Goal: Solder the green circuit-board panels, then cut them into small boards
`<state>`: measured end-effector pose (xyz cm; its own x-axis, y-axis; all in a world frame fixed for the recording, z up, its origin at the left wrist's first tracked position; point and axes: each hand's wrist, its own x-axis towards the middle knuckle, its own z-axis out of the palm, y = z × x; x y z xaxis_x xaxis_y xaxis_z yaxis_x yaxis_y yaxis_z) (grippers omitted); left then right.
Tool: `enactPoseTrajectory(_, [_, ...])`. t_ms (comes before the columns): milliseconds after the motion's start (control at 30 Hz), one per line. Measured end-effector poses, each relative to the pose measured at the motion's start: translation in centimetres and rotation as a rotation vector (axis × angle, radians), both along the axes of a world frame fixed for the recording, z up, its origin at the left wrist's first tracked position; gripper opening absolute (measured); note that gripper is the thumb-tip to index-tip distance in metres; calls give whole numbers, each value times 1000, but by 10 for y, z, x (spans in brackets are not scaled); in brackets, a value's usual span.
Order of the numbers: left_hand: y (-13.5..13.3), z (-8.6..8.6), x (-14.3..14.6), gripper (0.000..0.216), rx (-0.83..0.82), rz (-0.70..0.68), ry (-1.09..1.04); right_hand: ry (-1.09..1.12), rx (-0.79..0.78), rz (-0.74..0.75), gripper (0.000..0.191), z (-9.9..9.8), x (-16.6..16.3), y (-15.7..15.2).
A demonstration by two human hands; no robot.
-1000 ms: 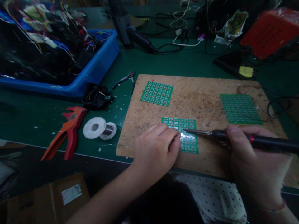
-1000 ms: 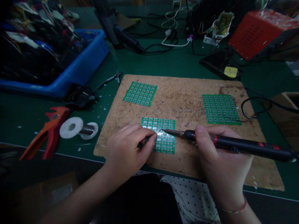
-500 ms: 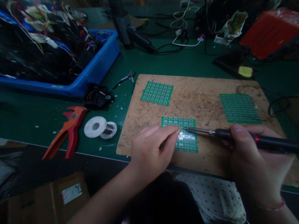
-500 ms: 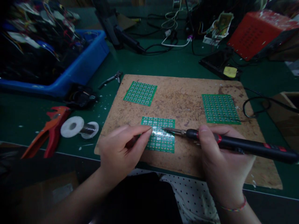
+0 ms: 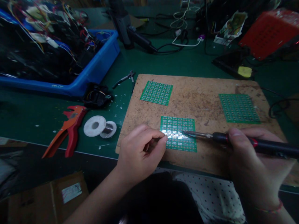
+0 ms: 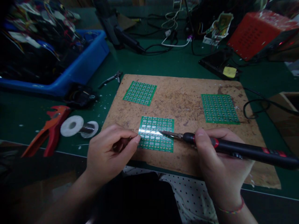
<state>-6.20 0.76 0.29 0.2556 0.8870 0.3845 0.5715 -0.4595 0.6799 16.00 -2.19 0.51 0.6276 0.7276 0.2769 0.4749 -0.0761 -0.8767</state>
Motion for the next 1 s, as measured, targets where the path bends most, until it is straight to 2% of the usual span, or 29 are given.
enactPoseTrajectory(267, [-5, -7, 12, 8, 62, 3, 16, -46, -38, 52, 19, 0, 1, -2])
enactPoseTrajectory(1000, [-2, -10, 14, 8, 60, 1, 75, -103, -44, 84, 18, -1, 1, 1])
